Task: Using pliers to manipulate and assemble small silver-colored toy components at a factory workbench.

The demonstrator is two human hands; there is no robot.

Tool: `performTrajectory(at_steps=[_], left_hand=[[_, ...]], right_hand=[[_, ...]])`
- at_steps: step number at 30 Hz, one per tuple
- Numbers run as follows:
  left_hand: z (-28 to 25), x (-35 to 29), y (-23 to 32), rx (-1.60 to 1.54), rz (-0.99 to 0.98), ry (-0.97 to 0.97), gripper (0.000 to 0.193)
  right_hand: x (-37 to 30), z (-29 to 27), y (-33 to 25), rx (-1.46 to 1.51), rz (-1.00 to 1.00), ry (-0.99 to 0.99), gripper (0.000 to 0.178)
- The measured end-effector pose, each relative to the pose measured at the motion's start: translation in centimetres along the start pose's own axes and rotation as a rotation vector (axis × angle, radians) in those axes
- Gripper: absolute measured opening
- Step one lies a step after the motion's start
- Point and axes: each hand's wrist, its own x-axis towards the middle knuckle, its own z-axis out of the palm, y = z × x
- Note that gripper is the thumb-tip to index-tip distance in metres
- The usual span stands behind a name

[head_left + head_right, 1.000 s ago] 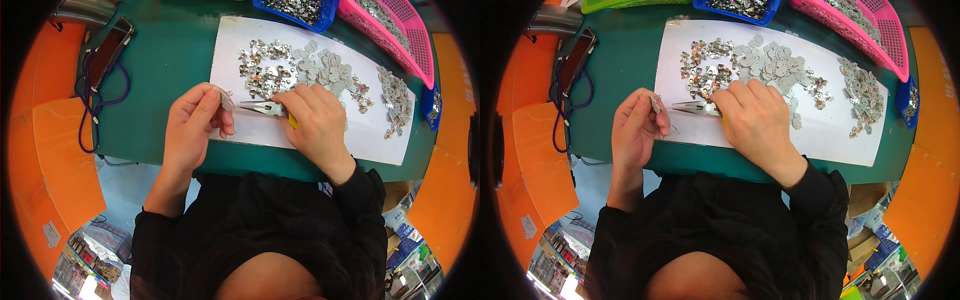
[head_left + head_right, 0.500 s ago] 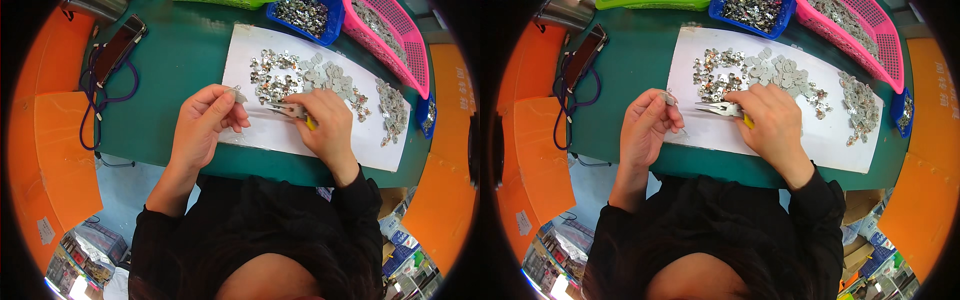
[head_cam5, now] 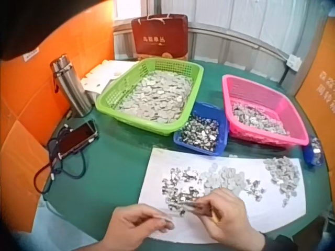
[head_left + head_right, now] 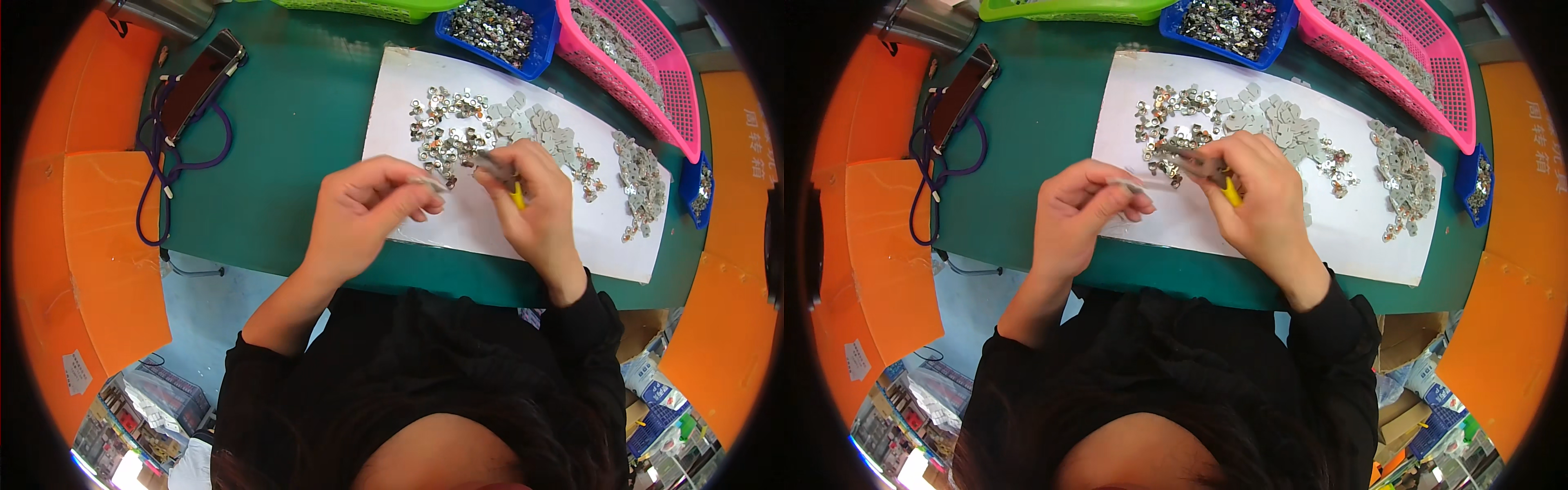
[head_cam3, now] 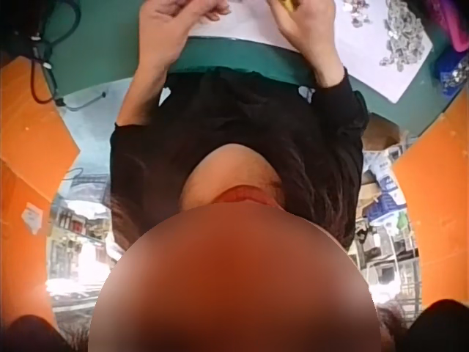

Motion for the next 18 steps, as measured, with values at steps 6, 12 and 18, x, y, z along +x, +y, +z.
performTrajectory(at_steps=[6,12,18], left_hand=[[1.1,1.3,1.3,0.851,0.734,-0.306,0.021],[1.1,2.2,0.8,0.97,0.895,-0.281,0.022],[0.4,2.2,0.0,0.681,0.551,-0.184,0.018]], right_hand=[[1.2,-3.8,-1.2,0.728,0.468,-0.47,0.018],[1.2,-3.3,-1.4,0.73,0.5,-0.419,0.019],[0.8,-2.4,-0.8,0.604,0.537,-0.19,0.016]])
